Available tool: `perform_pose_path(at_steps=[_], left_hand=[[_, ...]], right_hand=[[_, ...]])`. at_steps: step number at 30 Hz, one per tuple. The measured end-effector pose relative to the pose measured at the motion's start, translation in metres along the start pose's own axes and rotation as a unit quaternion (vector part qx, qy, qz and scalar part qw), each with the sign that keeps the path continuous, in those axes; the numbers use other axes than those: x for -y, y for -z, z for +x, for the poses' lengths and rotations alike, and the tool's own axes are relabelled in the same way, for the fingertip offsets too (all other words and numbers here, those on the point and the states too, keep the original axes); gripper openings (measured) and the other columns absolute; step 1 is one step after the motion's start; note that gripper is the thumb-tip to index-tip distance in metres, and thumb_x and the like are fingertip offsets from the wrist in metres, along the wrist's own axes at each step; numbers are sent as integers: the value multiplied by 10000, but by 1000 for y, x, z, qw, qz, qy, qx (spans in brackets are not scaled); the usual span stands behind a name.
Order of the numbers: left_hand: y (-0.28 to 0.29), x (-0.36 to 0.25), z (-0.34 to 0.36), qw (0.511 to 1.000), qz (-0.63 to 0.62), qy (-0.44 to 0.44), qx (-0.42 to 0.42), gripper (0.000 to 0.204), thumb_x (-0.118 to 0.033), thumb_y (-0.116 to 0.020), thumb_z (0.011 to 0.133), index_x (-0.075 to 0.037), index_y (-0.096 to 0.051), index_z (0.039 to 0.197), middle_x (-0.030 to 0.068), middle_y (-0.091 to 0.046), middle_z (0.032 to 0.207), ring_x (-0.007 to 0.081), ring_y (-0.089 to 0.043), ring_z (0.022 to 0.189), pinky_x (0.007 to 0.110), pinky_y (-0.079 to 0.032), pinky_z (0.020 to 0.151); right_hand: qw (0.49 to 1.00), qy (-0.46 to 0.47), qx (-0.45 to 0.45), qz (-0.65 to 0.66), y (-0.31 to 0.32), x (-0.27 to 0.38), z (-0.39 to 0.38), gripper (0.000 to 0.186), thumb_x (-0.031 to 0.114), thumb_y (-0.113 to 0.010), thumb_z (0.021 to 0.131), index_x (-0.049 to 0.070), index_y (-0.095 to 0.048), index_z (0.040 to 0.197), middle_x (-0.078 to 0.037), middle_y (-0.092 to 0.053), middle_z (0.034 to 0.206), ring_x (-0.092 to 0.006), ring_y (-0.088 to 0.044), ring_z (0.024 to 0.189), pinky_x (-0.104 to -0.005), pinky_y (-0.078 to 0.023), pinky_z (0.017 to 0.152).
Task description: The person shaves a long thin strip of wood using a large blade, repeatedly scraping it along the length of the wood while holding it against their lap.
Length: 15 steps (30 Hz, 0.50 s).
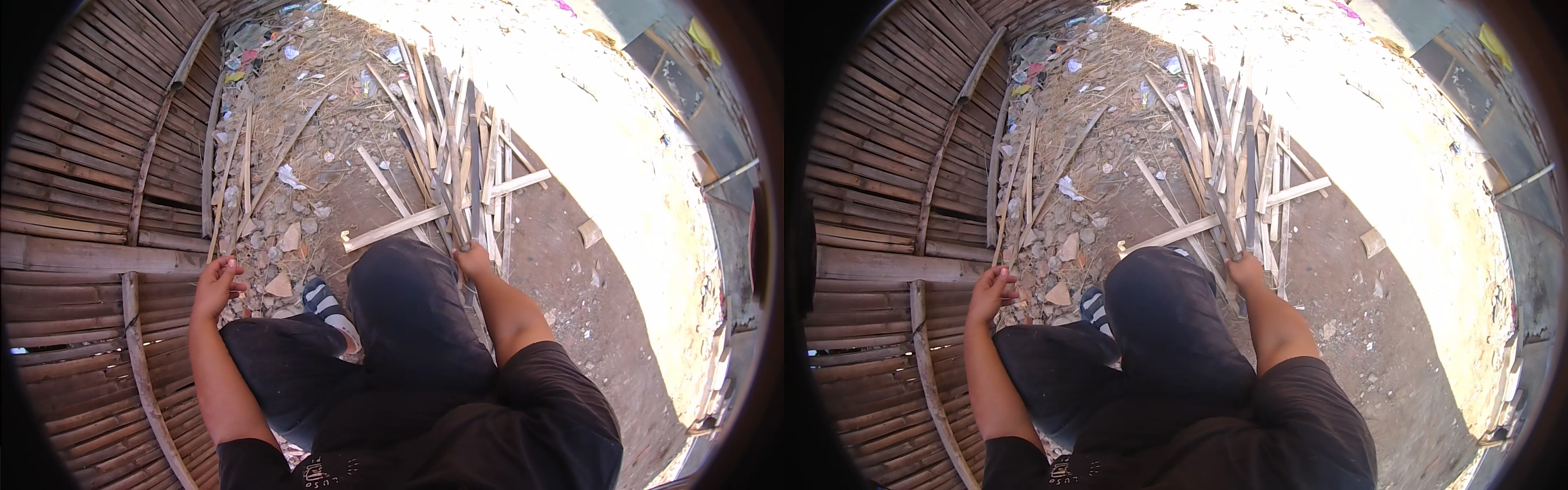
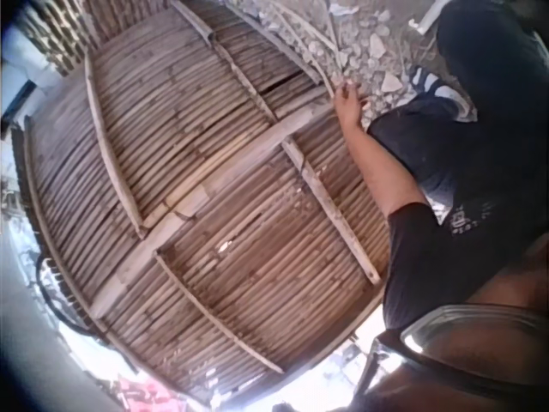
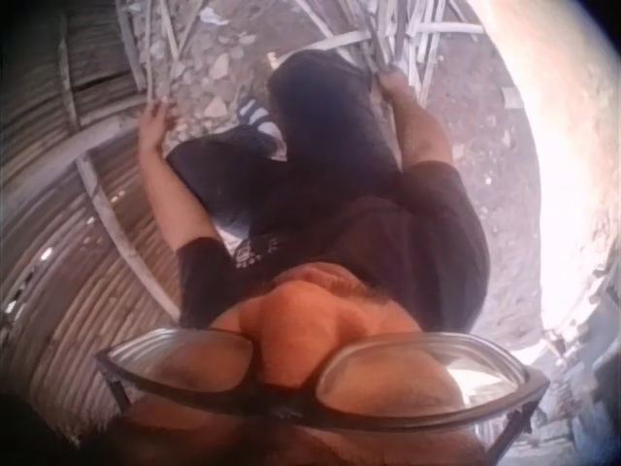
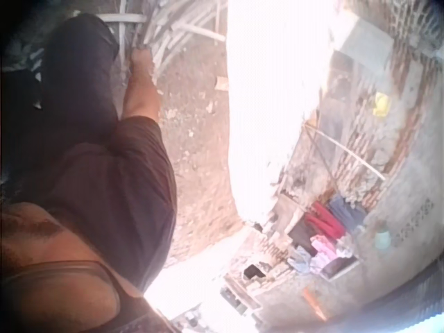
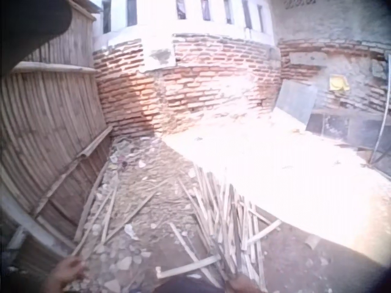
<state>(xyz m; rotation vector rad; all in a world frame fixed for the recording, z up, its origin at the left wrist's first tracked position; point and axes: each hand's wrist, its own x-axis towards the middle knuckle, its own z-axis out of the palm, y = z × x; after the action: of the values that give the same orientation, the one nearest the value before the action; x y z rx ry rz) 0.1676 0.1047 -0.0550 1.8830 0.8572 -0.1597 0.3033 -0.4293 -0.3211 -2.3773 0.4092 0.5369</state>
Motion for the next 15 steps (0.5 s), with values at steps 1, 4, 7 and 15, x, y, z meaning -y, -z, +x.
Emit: perform_pose_path(at_steps=[1, 4, 7, 15], left_hand=[[-1, -2, -1, 1000, 4, 0, 0, 425, -377, -624, 1060, -73, -592, 1355, 62, -713, 1129, 147, -706, 784, 289, -538, 678], [-4, -6, -4, 1000, 21, 11, 0, 414, -374, -617, 1064, -70, -595, 1343, 57, -721, 1110, 137, -707, 770, 284, -532, 672], [-4, -4, -5, 1000, 10, 5, 6, 416, -377, -616, 1064, -61, -596, 1334, 60, -727, 1101, 130, -705, 752, 283, -529, 668], [-3, -2, -4, 1000, 2, -16, 26, 447, -373, -620, 1061, -47, -585, 1366, 68, -729, 1100, 143, -706, 744, 299, -538, 663]], right_hand=[[1000, -2, -4, -10, 2, 13, -2, 667, 393, -794, 813, -21, -649, 1315, -273, -686, 1281, -405, -658, 1218, -437, -510, 1057], [999, -20, 42, -27, -2, 28, 2, 600, 330, -780, 805, -10, -662, 1286, -276, -689, 1267, -409, -655, 1222, -440, -507, 1063], [997, -29, 21, -66, -8, 25, 2, 493, 260, -738, 831, 32, -685, 1265, -257, -704, 1242, -407, -664, 1196, -453, -524, 1037], [993, 107, -57, -2, 22, 6, -16, 367, 217, -718, 848, 8, -693, 1148, -218, -765, 1010, -383, -749, 950, -450, -589, 884]])
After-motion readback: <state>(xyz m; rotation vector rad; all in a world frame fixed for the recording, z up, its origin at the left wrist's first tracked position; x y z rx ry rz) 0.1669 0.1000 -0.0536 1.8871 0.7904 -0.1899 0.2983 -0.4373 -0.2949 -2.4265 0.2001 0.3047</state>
